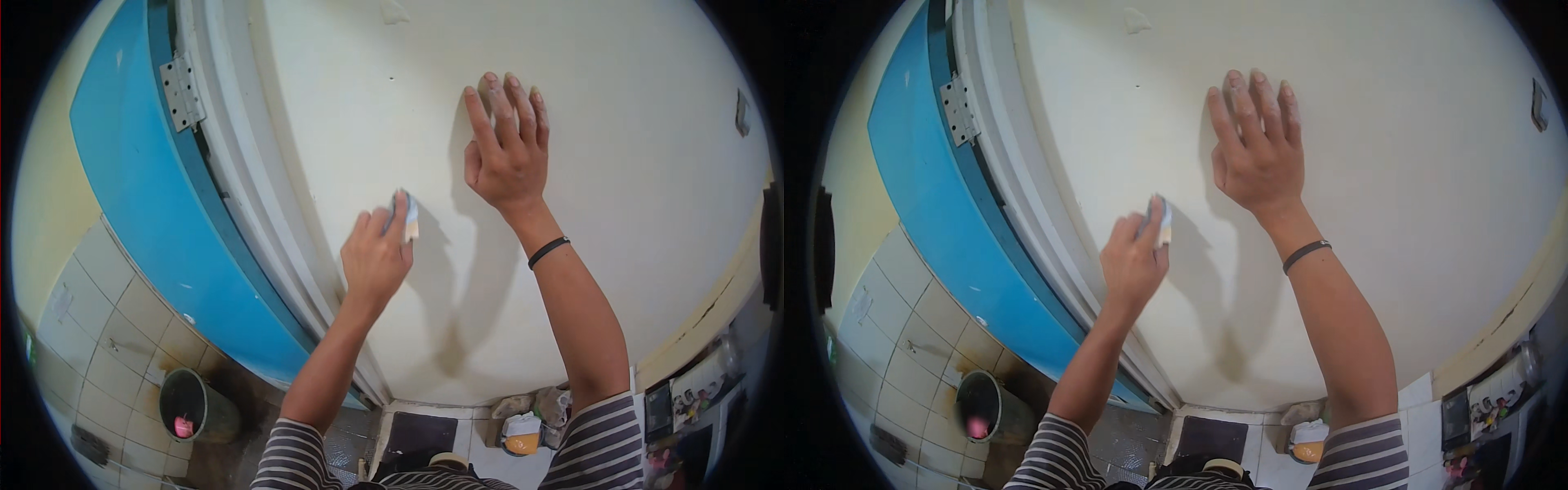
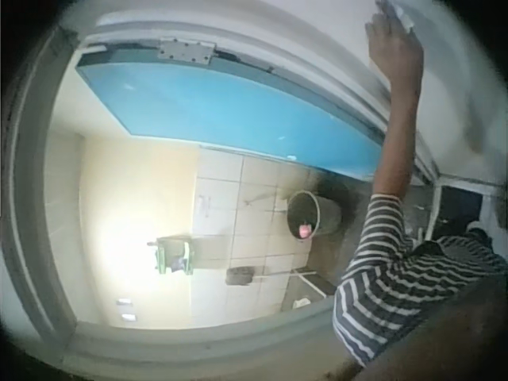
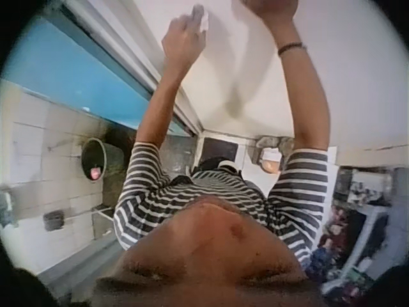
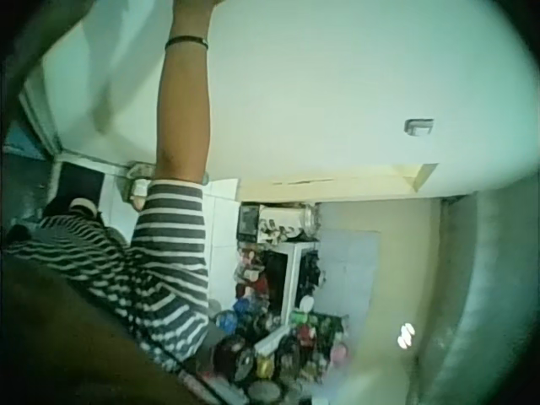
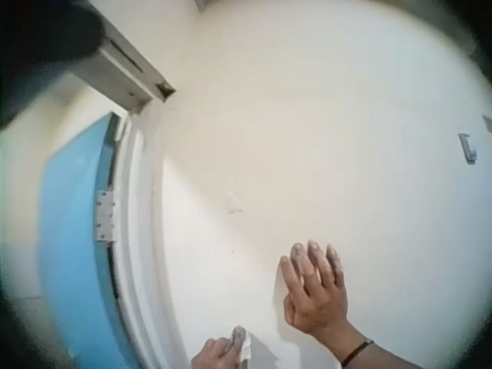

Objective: The person sands down patches on a wall and a door frame using sandpaper.

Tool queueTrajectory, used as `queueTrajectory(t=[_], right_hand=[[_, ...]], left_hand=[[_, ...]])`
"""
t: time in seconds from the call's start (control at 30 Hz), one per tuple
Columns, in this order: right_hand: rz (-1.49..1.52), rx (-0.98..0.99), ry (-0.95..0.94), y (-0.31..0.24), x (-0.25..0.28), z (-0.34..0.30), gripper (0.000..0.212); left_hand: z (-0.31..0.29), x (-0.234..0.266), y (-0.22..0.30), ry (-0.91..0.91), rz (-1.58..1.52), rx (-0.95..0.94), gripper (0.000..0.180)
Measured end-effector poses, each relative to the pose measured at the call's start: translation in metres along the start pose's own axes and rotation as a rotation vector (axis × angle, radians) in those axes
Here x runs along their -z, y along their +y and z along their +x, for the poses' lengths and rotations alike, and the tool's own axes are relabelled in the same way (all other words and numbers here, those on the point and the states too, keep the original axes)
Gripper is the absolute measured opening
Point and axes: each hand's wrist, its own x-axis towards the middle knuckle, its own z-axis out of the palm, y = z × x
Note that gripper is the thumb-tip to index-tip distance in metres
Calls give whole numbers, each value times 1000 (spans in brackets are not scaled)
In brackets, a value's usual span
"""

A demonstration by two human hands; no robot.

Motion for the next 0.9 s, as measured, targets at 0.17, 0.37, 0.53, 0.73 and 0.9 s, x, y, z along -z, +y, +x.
queueTrajectory(t=[0.17, 0.37, 0.53, 0.73, 0.9], right_hand=[[-14, 7, -17, 5, 2, -4, 55], [9, 5, -29, 1, 3, 0, 62], [9, 0, -45, 2, 4, -3, 61], [5, 3, -45, 2, 7, 1, 60], [-14, 11, 10, 8, 2, -2, 57]], left_hand=[[40, 9, -5, 115, 8, 40, 73], [11, -1, -9, 48, -61, -36, 75], [62, 7, -6, 162, -95, -33, 68], [24, -5, -7, 130, -114, -55, 68], [61, 9, -2, 125, -107, -43, 67]])
